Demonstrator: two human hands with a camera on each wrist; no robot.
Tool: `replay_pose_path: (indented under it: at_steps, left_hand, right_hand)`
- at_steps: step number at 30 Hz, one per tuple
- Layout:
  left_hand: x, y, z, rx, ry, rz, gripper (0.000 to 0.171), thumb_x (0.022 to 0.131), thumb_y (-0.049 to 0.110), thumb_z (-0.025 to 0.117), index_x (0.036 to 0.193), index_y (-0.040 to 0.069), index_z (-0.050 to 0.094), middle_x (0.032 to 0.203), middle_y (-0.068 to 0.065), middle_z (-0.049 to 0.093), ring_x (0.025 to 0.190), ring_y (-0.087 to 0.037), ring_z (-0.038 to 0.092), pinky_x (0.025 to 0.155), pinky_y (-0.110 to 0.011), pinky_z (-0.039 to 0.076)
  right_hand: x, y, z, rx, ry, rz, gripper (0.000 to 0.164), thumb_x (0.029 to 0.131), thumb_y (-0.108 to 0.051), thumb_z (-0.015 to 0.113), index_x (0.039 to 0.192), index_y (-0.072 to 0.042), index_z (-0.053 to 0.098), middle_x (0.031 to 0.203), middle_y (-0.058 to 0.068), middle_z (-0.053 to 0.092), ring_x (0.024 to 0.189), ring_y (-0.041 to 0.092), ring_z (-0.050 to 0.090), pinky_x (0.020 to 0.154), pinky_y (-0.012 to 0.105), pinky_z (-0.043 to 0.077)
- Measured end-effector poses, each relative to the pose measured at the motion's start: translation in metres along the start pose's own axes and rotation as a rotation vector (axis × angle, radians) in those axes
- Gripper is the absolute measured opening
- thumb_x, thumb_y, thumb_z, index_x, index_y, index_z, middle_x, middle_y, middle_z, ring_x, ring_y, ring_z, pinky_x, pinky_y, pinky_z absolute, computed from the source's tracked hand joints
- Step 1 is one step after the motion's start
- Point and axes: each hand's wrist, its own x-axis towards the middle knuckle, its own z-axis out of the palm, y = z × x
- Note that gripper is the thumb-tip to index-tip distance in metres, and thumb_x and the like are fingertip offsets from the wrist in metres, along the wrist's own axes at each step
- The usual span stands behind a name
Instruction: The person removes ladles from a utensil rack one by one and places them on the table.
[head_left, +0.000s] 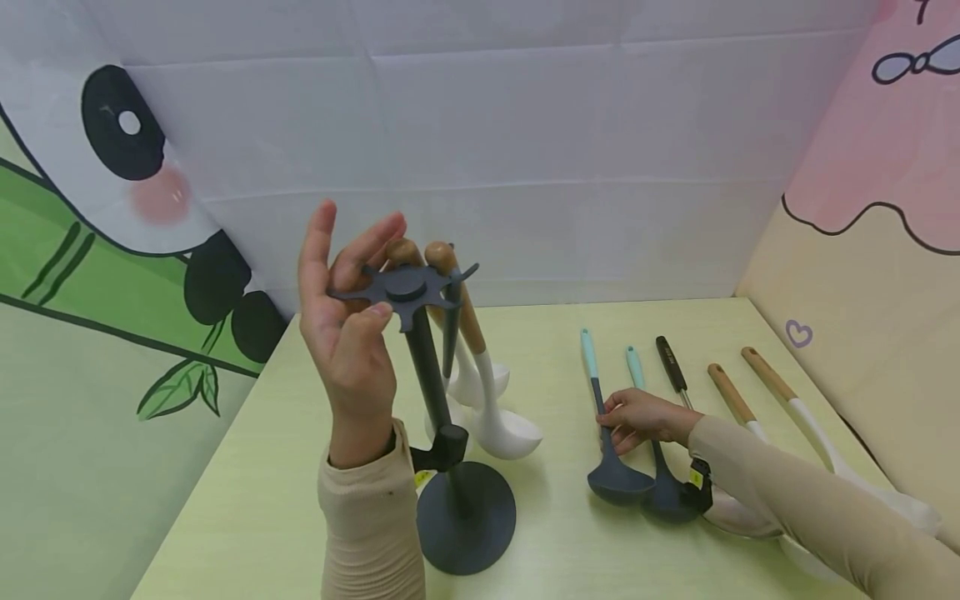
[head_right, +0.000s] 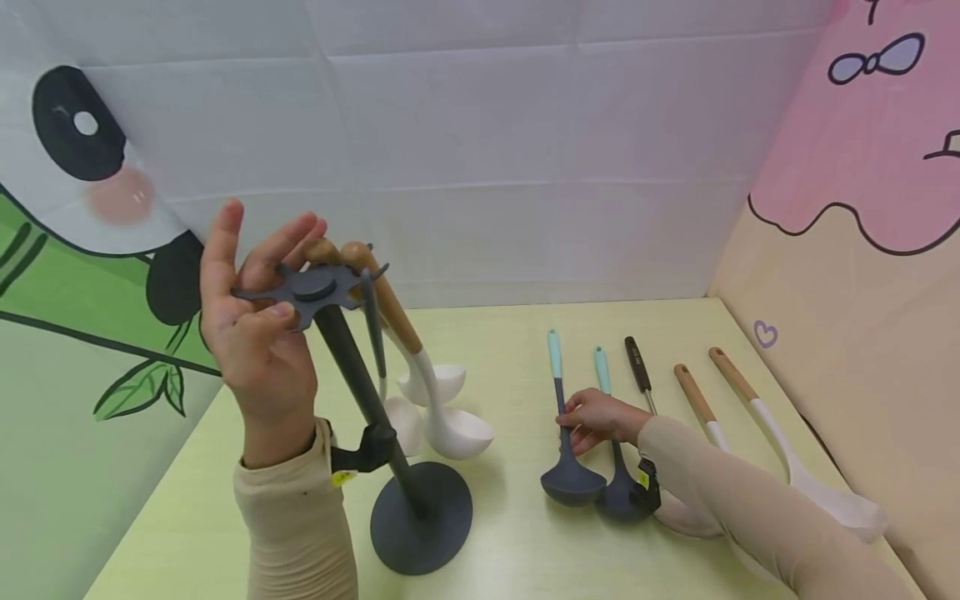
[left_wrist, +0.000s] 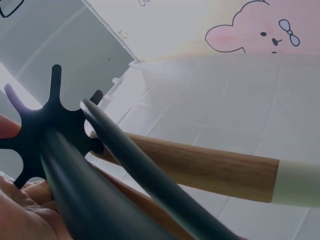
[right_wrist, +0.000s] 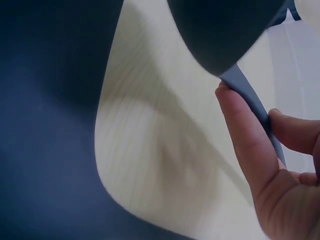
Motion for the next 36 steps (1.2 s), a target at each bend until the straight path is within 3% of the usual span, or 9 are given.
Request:
replay_pose_path:
  at_steps: [6, 13, 36]
  left_hand:
    - [0.0, 0.0, 0.0, 0.0, -0.001, 0.001, 0.071, 0.064, -0.005, 0.031, 0.135, -0.008, 0.029, 0.111, -0.017, 0.062, 0.106, -0.034, 0.055, 0.087, -0.034, 0.044]
    - [0.0, 0.0, 0.0, -0.001, 0.0, 0.0, 0.071, 0.064, -0.004, 0.032, 0.135, -0.008, 0.029, 0.111, -0.017, 0.062, 0.105, -0.034, 0.055, 0.087, -0.034, 0.044]
    - [0.001, -0.001, 0.0, -0.016, -0.002, 0.005, 0.069, 0.065, -0.003, 0.033, 0.134, -0.008, 0.029, 0.11, -0.017, 0.061, 0.103, -0.035, 0.055, 0.087, -0.034, 0.044]
  right_hand:
    - [0.001, 0.002, -0.005, -0.011, -0.103, -0.009, 0.018, 0.09, -0.015, 0.056, 0.089, 0.001, 0.047, 0.067, 0.009, 0.058, 0.055, 0.012, 0.062, 0.058, 0.03, 0.056]
    - [0.008, 0.006, -0.002, -0.031, -0.022, 0.087, 0.011, 0.091, -0.008, 0.052, 0.084, -0.001, 0.047, 0.061, 0.009, 0.056, 0.049, 0.011, 0.059, 0.054, 0.029, 0.055]
    - [0.012, 0.006, 0.006, -0.141, 0.028, 0.111, 0.013, 0.088, -0.007, 0.057, 0.079, -0.001, 0.049, 0.063, 0.009, 0.053, 0.048, 0.014, 0.059, 0.051, 0.031, 0.055]
